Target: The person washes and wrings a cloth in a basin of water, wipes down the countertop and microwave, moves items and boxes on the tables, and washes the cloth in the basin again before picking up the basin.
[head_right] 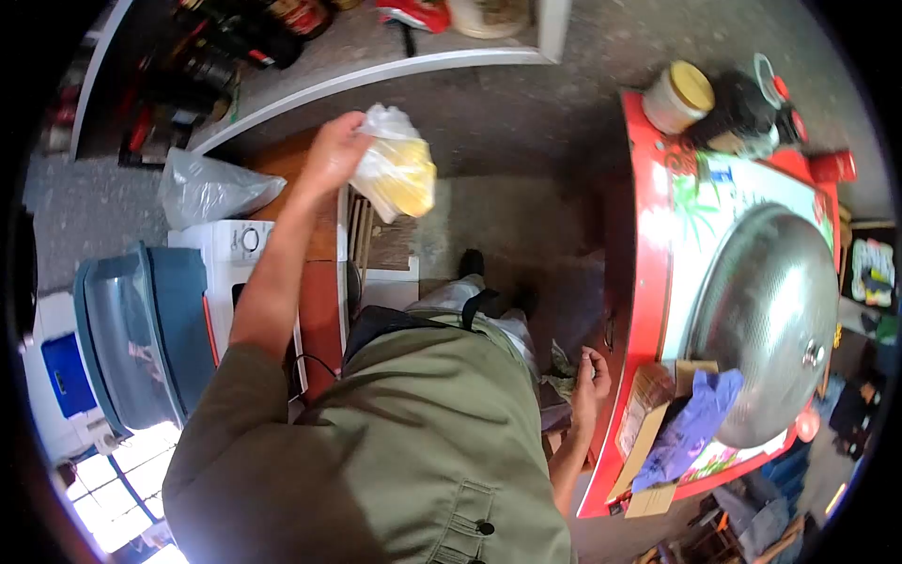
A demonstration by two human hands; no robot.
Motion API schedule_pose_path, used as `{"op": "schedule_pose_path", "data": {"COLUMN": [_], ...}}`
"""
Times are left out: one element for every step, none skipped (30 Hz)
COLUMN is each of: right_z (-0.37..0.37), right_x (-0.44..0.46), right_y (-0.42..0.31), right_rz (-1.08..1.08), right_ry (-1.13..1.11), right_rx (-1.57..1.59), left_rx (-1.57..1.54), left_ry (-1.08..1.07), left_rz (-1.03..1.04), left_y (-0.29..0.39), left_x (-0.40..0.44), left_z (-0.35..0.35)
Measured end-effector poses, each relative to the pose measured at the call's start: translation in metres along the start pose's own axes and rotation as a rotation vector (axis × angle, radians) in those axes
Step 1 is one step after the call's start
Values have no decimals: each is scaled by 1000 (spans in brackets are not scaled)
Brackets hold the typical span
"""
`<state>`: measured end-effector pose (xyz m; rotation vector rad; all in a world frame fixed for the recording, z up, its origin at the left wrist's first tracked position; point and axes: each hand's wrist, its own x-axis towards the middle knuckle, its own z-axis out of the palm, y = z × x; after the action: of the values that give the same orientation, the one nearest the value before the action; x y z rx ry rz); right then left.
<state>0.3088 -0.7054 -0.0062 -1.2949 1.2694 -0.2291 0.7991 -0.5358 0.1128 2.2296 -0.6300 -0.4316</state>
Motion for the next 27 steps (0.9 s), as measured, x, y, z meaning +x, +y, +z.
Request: {"op": "schedule_pose_path", "data": {"right_z": [9, 18, 28, 36, 43, 48, 51, 53, 54, 53, 50, 46, 43, 41, 38, 32, 25, 15, 0, -4, -8, -22, -32, -43, -52, -66, -84], "right_x": [5, 9, 15, 20, 22, 24, 26, 26, 25, 24, 23, 20, 12, 4, -3, -7, -15, -19, -24, -37, -48, -52, -62, -68, -76, -82, -89], "right_y": [-5, -11, -17, -22, -26, -29, -32, -34, -35, -35, -34, -34, -36, -40, -41, -34, -29, -12, 2, -2, -6, 16, 22, 29, 38, 52, 68], "right_rz": [-10, -76, -143, -151, -154, -155, -158, -148, -134, -128, -148, -165, -154, -94, -35, -69, -26, -41, -52, -32, -7, 38, -21, 55, 123, 128, 157], "right_ry": [-19, -32, -44, -59, -62, -60, -61, -54, -46, -38, -23, -3, 22, 49, 82, 114, 138, 151, 172, 232, 295, 336, 349, 393, 425, 472, 501], "right_rx": [-13, -30, -43, -51, -57, -61, -65, -50, -34, -35, -47, -59, -54, -3, 52, 31, 55, 27, 0, -10, -18, -27, -36, 50, 140, 160, 32], "left_rx": [51, 223, 399, 448, 516, 590, 662, 658, 777, 895, 956, 1039, 1103, 1166, 1233, 1300, 1332, 1323, 1364, 1406, 1480, 1409, 1334, 1256, 1176, 867, 554], "left_ry": [41, 117, 190, 231, 257, 282, 306, 304, 234, 160, 75, 40, 30, -85, -195, -308, -396, -333, -416, -408, -432, -408, -385, -411, -434, -485, -530], "left_rz": [-63, 10, 84, 26, -35, -64, -85, -87, -165, -238, -318, -361, -309, -427, -461, -477, -525, -532, -437, -474, -388, -334, -292, -166, -55, 99, 239], "left_y": [-22, -42, -59, -72, -91, -111, -129, -150, -171, -192, -212, -218, -247, -237, -236, -240, -271, -265, -273, -227, -219, -177, -125, -76, -38, -26, -21], "left_x": [4, 3, 3, 0, 1, -2, -2, -1, -1, -1, -5, -13, -16, -17, -20, -17, -9, -10, -4, -1, 10, 14, 15, 13, 5, 3, -2], "left_z": [-23, -46, -68, -85, -99, -112, -122, -133, -144, -153, -158, -157, -157, -151, -144, -138, -136, -127, -123, -107, -95, -76, -55, -25, 5, 37, 72]}}
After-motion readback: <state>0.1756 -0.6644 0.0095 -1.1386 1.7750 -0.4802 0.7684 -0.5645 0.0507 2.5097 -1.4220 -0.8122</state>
